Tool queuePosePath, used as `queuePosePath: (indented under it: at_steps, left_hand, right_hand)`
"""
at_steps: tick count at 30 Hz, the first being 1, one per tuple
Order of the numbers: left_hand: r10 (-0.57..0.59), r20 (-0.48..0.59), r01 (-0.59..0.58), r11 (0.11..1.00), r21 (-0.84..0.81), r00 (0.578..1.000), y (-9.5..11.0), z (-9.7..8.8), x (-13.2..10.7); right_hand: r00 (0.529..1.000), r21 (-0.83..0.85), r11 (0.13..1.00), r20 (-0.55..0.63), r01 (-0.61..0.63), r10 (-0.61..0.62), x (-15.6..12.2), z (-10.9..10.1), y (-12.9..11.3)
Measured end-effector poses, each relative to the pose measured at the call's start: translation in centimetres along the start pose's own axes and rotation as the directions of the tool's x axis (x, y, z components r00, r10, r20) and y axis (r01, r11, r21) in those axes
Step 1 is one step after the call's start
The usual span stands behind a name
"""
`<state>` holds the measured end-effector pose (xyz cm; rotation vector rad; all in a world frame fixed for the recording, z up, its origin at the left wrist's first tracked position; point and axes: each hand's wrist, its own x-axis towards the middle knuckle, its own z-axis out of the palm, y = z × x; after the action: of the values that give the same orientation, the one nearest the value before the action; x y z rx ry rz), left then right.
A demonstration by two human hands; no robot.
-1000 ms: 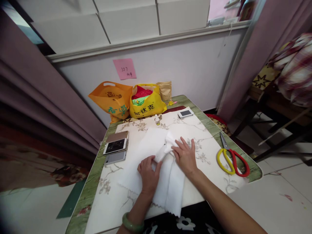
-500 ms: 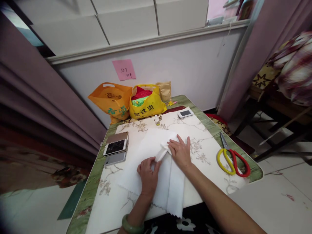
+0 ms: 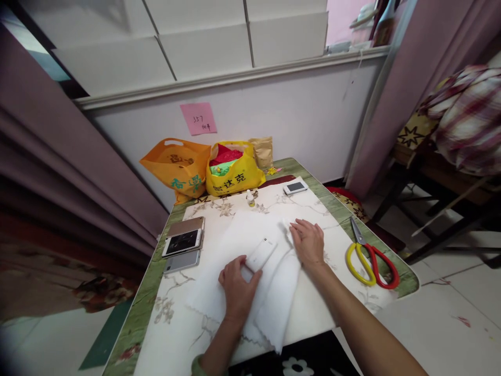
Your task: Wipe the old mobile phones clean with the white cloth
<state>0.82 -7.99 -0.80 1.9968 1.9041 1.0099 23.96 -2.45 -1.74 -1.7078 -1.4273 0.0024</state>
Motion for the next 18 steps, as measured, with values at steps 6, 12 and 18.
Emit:
queuePosePath:
  at_steps: [6,12,18]
  left_hand:
    - [0.064,-0.012,-0.065,0.993,-0.1,0.998,-0.2,0.2,-0.1]
    - [0.21,-0.111,-0.227,0.958,-0.174,0.971,-0.9,1.2,-0.6]
    - [0.272,-0.111,-0.287,0.944,-0.163,0.956,-0.9,1.5,-0.9]
  right_hand:
    - [0.989,0.13,0.985,0.078,0.114,-0.125,-0.8,-0.9,-2.6]
    - [0.824,0.287,0.845,0.228,0.452,-0.518,-2.7,0.0,-8.0]
    - [0.829,0.193,0.856,0.222,0.479,-0.513,-2.8,0.4,-6.0]
